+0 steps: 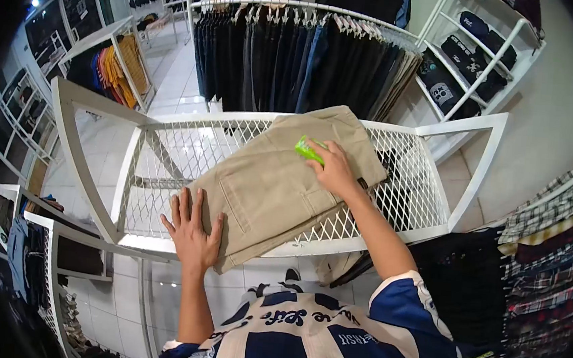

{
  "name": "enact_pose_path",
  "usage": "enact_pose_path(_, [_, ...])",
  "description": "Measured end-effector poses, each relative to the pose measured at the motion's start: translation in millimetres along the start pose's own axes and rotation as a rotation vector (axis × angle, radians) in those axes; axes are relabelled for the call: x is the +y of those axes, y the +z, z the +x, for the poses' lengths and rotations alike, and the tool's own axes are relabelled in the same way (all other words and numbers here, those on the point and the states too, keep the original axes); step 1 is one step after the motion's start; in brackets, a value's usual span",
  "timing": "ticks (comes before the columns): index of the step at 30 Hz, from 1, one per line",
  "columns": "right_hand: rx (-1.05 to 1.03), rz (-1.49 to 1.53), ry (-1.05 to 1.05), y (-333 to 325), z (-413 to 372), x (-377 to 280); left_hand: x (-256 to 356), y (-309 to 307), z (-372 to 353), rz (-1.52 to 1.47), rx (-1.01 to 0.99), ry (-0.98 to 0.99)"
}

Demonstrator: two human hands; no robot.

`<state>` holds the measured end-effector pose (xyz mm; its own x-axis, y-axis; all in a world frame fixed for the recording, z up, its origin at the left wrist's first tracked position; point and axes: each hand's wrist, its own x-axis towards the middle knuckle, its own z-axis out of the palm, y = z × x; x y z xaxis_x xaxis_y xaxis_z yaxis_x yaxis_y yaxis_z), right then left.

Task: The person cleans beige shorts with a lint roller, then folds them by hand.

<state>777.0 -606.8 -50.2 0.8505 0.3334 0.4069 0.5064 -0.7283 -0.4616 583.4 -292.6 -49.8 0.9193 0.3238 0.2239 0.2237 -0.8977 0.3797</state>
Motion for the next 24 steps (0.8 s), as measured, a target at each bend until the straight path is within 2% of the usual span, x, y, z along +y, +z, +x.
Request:
enact_pose_path(2, [0.189, -0.327, 0.047, 5.9, 14.6, 47.7, -3.5, 3.8, 1.0, 0.016, -0.004, 0.004])
enact_pose_path(3, [0.204, -0.233, 0.202, -10.5, 33.5, 79.9, -3.5, 4.4, 0.4, 0.004, 0.003, 0.003])
enact_pose_path(4, [0.130, -0.370, 0.357, -33.5, 48.0, 90.2, -4.1, 4.7, -2.4, 0.003, 0.003, -0.009])
enact_pose_path(5, [0.337, -0.623, 0.333, -30.3, 49.8, 118.0, -3.8, 4.8, -2.4, -0.007, 0.009, -0.003])
enact_pose_path(6, [0.375, -0.604, 0.344, -43.8, 55.3, 96.7, -3.6, 4.8, -0.4, -0.017, 0.021, 0.005])
enact_pose_path(8, [0.396, -0.254, 0.237, -35.7, 55.5, 41.3, -5.6, 7.1, -0.2, -0.007, 0.031, -0.010])
enact_pose_path(9, [0.208, 0.035, 0.148, -43.7, 39.7, -32.2, -7.3, 8.3, 0.1, -0.018, 0.038, 0.005])
enact_pose_path(10, [0.127, 0.027, 0.125, -26.8, 14.0, -82.0, -8.9, 8.4, 0.0, -0.026, 0.042, 0.024])
enact_pose_path(11, [0.041, 0.206, 0.044, -11.9, -12.6, -131.0, -7.4, 6.0, 0.1, -0.013, 0.035, 0.026])
enact_pose_path(12, [-0.032, 0.198, -0.247, 7.7, -40.0, -158.8, -9.6, 6.9, -1.0, -0.007, 0.028, 0.024])
enact_pose_path(14, [-0.195, 0.251, -0.397, 37.2, -76.2, -178.1, -11.1, 8.6, 0.9, -0.005, 0.030, 0.027])
enact_pose_path(15, [-0.186, 0.246, -0.385, 35.6, -69.2, -162.4, -9.7, 7.9, 1.2, 0.011, 0.025, 0.019])
enact_pose_path(17, [-0.389, -0.034, 0.343, 12.0, -41.0, -97.1, -7.2, 7.2, 1.6, 0.017, 0.021, 0.021])
enact_pose_path(18, [0.053, -0.084, 0.157, -7.0, -39.1, -57.5, -7.0, 7.3, 1.1, 0.030, 0.017, 0.011])
enact_pose_path(19, [-0.054, -0.159, 0.368, -24.5, -30.3, 17.2, -7.5, 7.4, 1.3, 0.034, 0.026, 0.024])
enact_pose_path(20, [0.053, -0.251, 0.421, -51.4, -29.6, 67.5, -8.6, 7.2, -0.2, 0.030, 0.020, 0.033])
enact_pose_path(21, [0.283, -0.467, 0.395, -57.8, -39.0, 129.4, -8.9, 7.2, 0.2, 0.022, 0.019, 0.028])
enact_pose_path(22, [0.268, -0.560, 0.550, -83.7, -47.7, 124.5, -7.8, 7.7, 1.4, 0.012, 0.026, 0.015])
enact_pose_path(24, [0.372, -0.361, 0.484, -103.0, -66.4, 134.4, -6.6, 7.5, 4.9, 0.004, 0.041, 0.007])
